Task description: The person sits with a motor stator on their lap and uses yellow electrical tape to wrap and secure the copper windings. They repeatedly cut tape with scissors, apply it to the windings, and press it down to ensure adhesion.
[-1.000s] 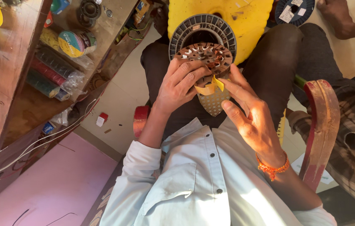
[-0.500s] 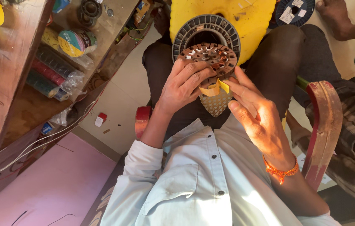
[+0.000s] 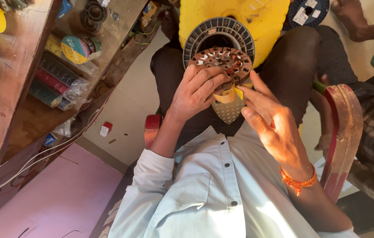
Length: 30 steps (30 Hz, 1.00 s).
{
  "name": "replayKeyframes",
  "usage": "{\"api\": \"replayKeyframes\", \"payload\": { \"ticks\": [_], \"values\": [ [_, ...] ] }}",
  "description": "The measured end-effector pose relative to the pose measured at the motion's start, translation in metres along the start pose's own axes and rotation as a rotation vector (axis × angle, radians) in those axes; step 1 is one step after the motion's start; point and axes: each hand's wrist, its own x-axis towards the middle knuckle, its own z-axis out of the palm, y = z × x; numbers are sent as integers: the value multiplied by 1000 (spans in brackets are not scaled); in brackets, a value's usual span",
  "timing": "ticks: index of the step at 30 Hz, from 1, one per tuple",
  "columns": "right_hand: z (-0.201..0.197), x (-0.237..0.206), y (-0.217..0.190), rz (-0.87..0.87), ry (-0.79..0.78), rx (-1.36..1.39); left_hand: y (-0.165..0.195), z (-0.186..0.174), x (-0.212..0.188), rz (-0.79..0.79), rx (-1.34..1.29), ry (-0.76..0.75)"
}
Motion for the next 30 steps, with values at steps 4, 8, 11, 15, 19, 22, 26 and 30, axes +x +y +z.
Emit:
{"api": "replayKeyframes", "payload": {
  "ticks": [4, 8, 11, 15, 19, 22, 26, 30],
  "values": [
    [-2, 1, -2, 33, -11, 12, 0, -1, 1, 4, -6, 7],
    [0, 3, -3, 79, -14, 40, 0, -5, -2, 11, -11, 5],
    [-2, -1, -7, 98, -26, 39, 1, -5, -4, 6, -13, 14],
    [0, -1, -8, 102, -16, 29, 2, -5, -5, 14, -8, 19],
    [3, -2, -7, 104, -5, 24, 2, -7, -6, 23, -6, 33],
    [4, -1, -5, 107, -7, 14, 1, -7, -7, 22, -8, 24],
    [3, -1, -2, 78, -12, 2, 1, -7, -9, 13, 5, 17],
    [6, -3, 2, 45, -15, -6, 0, -7, -11, 19, 4, 7]
  ]
}}
